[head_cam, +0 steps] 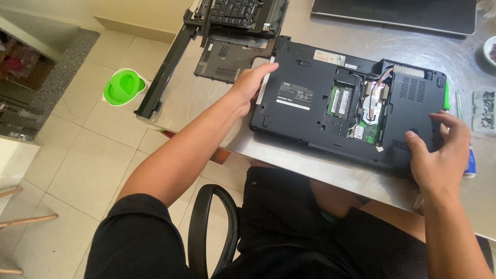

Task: Installing a heatsink and reassembling the casing of a laptop using a screwdriver

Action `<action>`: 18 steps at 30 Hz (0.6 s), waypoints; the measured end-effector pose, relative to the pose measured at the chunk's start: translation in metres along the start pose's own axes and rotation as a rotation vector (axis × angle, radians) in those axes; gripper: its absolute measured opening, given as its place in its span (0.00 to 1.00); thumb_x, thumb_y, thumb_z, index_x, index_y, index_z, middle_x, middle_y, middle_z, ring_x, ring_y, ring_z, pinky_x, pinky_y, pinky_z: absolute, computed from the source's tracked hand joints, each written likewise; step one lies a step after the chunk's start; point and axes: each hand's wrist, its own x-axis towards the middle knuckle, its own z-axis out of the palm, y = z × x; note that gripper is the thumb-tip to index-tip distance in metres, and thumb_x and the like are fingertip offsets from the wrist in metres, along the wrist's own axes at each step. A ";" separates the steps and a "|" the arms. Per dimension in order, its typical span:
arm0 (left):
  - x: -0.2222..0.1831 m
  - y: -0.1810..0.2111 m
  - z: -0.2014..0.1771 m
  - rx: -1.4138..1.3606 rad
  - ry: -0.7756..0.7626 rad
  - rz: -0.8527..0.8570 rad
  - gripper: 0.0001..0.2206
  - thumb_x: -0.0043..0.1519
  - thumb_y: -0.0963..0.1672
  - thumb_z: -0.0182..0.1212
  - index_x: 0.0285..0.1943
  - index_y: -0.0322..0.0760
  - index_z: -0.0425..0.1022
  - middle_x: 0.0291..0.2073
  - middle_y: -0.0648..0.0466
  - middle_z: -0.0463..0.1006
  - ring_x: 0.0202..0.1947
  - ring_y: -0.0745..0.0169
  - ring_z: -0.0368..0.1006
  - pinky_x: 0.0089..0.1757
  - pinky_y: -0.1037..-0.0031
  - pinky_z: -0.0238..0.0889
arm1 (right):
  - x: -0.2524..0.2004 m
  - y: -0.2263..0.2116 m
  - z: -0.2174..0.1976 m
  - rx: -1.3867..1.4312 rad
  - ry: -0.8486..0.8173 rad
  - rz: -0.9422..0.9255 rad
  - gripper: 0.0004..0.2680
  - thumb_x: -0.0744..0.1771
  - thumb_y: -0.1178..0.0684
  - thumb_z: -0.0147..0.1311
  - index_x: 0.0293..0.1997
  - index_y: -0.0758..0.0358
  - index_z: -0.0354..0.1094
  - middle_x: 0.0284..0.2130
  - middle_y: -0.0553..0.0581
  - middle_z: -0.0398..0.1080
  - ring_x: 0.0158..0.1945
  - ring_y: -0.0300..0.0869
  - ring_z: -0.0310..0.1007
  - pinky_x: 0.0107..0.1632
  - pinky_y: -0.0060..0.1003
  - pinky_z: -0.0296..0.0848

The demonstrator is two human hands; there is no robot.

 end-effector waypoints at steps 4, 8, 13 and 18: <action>-0.001 -0.015 -0.007 -0.021 -0.046 0.003 0.24 0.54 0.54 0.59 0.54 0.39 0.76 0.23 0.57 0.72 0.21 0.67 0.65 0.25 0.76 0.52 | -0.005 0.011 -0.005 -0.058 -0.028 -0.054 0.17 0.68 0.61 0.59 0.63 0.78 0.63 0.59 0.78 0.60 0.69 0.65 0.60 0.66 0.59 0.65; -0.016 -0.029 -0.020 0.096 -0.053 -0.019 0.34 0.51 0.56 0.58 0.69 0.44 0.73 0.42 0.61 0.66 0.27 0.73 0.53 0.27 0.82 0.48 | -0.009 0.015 -0.008 -0.149 -0.074 -0.094 0.16 0.69 0.62 0.61 0.63 0.78 0.67 0.63 0.79 0.65 0.70 0.67 0.63 0.66 0.57 0.63; -0.013 -0.041 -0.032 0.206 -0.102 0.047 0.32 0.56 0.55 0.57 0.64 0.33 0.75 0.35 0.57 0.67 0.25 0.72 0.61 0.26 0.82 0.59 | -0.015 0.004 -0.008 -0.072 -0.158 -0.032 0.13 0.71 0.64 0.57 0.62 0.81 0.64 0.68 0.82 0.58 0.74 0.69 0.58 0.72 0.56 0.53; 0.035 -0.047 -0.065 0.643 0.137 0.526 0.17 0.61 0.47 0.66 0.59 0.44 0.79 0.41 0.58 0.84 0.39 0.72 0.77 0.43 0.77 0.75 | -0.025 0.030 -0.001 -0.122 -0.130 -0.071 0.11 0.73 0.64 0.57 0.61 0.80 0.65 0.72 0.83 0.59 0.75 0.71 0.58 0.74 0.60 0.52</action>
